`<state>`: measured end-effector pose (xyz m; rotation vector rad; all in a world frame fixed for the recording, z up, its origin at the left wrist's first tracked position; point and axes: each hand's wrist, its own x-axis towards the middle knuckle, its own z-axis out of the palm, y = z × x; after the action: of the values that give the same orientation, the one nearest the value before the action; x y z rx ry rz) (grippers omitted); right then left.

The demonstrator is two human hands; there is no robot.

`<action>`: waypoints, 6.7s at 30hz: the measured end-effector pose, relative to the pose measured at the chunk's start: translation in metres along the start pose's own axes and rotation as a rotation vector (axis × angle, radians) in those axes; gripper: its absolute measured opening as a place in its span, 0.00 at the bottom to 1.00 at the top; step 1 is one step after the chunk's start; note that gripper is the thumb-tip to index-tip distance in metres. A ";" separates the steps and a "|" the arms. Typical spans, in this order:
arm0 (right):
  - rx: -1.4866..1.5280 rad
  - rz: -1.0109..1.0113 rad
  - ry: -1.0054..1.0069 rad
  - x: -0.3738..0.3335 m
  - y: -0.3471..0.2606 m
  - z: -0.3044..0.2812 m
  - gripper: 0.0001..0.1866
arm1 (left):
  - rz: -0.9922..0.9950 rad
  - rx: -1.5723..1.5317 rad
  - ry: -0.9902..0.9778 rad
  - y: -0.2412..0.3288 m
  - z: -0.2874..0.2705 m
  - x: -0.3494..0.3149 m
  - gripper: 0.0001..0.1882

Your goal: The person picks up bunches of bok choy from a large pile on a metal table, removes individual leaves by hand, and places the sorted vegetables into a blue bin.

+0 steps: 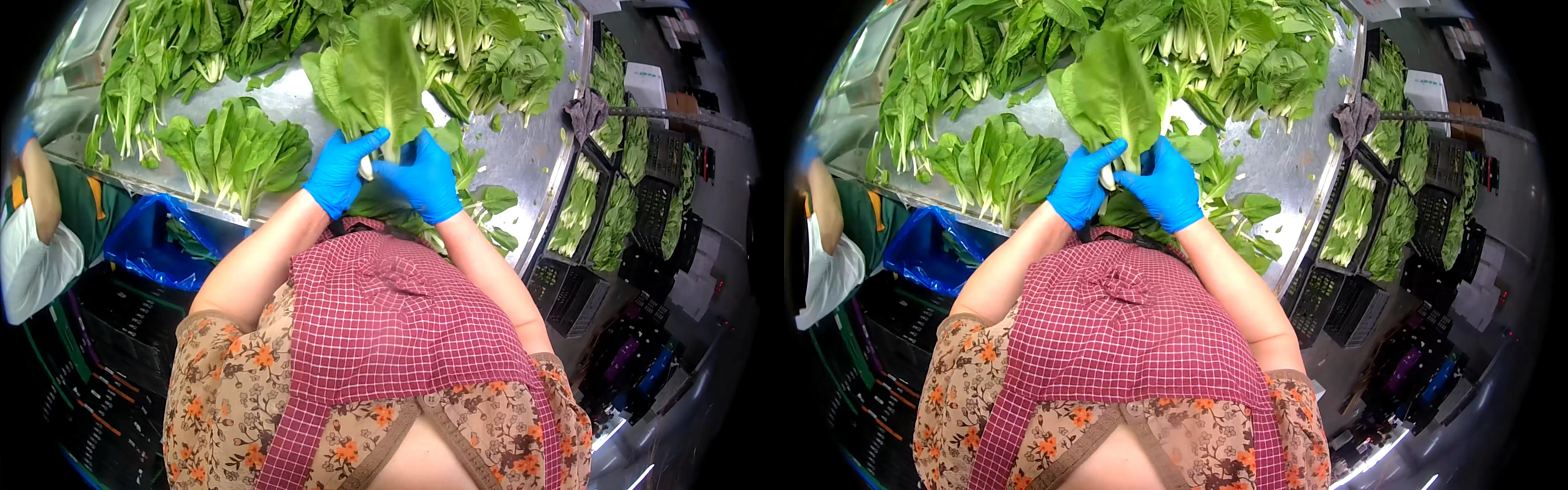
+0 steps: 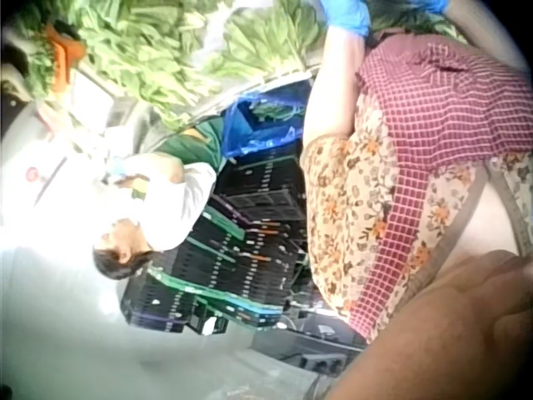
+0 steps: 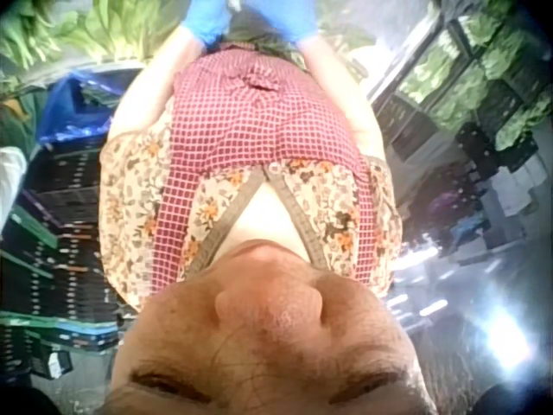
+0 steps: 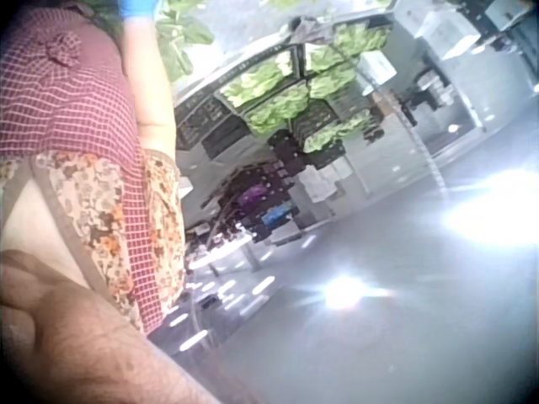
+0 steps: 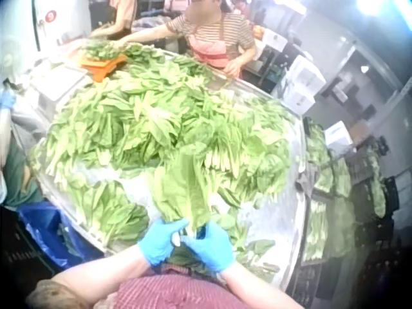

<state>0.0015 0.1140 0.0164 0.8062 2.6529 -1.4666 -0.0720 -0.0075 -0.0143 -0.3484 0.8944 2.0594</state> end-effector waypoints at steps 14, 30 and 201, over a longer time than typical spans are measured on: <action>0.951 0.172 0.075 -0.022 0.014 0.009 0.08 | 0.185 -0.085 0.064 0.007 -0.012 -0.005 0.17; -0.299 -0.057 0.067 0.061 0.054 -0.005 0.21 | 0.183 -0.166 0.079 0.029 -0.041 0.004 0.16; 1.249 0.205 -0.049 -0.002 0.048 -0.025 0.08 | 0.383 0.134 0.127 0.022 -0.021 0.008 0.11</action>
<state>0.0304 0.1536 -0.0068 0.9271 1.2754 -2.9100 -0.0957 -0.0258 -0.0228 -0.2513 1.2485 2.3267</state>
